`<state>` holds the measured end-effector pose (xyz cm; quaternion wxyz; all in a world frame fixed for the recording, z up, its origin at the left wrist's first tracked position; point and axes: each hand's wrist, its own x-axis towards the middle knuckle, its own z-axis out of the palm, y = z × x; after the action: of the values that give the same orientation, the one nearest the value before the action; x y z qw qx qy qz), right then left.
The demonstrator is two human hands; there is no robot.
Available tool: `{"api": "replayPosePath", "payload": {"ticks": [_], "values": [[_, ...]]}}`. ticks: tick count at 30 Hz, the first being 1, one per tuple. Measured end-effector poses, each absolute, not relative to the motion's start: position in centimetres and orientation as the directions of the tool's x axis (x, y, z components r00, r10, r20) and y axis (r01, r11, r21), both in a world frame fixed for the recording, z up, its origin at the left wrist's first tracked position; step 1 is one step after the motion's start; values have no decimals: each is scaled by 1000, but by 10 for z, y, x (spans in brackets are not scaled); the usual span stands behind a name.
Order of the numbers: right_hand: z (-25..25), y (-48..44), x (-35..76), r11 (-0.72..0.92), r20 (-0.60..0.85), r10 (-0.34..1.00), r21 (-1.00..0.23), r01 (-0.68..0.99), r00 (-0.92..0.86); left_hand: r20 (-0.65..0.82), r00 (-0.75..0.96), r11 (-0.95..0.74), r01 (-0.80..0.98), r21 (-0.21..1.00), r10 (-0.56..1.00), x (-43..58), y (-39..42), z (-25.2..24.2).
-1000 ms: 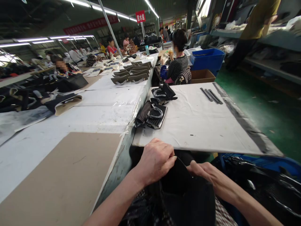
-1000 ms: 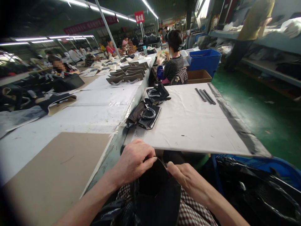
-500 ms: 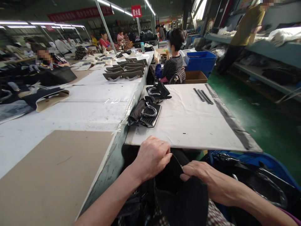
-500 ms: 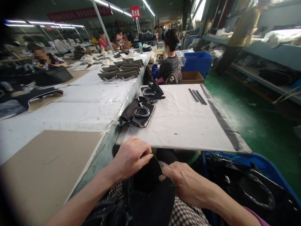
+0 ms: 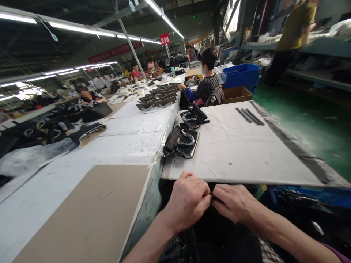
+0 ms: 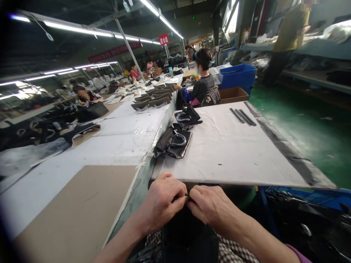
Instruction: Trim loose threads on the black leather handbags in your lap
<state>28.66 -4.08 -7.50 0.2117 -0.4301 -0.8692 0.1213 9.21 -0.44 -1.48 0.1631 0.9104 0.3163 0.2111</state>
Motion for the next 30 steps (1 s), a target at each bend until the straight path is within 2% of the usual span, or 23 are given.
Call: {"api": "replayPosePath", "payload": {"ticks": [3, 7, 12, 14, 17, 21, 26, 30], "values": [[-91, -36, 275, 653, 345, 756, -355, 668, -556, 281, 688, -718, 501, 482, 669, 85, -7, -13], [-88, -39, 266, 677, 440, 725, -314, 665, -530, 240, 670, -661, 488, 570, 703, 75, -12, -9], [-76, -45, 259, 666, 459, 738, -372, 647, -495, 176, 490, -424, 460, 780, 854, 62, -20, 2], [-75, -47, 256, 642, 456, 758, -392, 659, -467, 142, 475, -376, 444, 814, 868, 59, -21, 7], [-76, -47, 255, 632, 458, 767, -420, 651, -449, 85, 536, -413, 530, 740, 840, 55, -20, 10], [-80, -47, 257, 624, 445, 779, -477, 619, -442, 105, 567, -497, 599, 628, 817, 53, -17, 5], [-86, -50, 255, 591, 457, 802, -513, 622, -386, 163, 637, -598, 563, 571, 754, 53, -12, -2], [-87, -52, 252, 507, 465, 851, -604, 615, -246, 265, 688, -702, 492, 514, 676, 57, -7, -7]]}}
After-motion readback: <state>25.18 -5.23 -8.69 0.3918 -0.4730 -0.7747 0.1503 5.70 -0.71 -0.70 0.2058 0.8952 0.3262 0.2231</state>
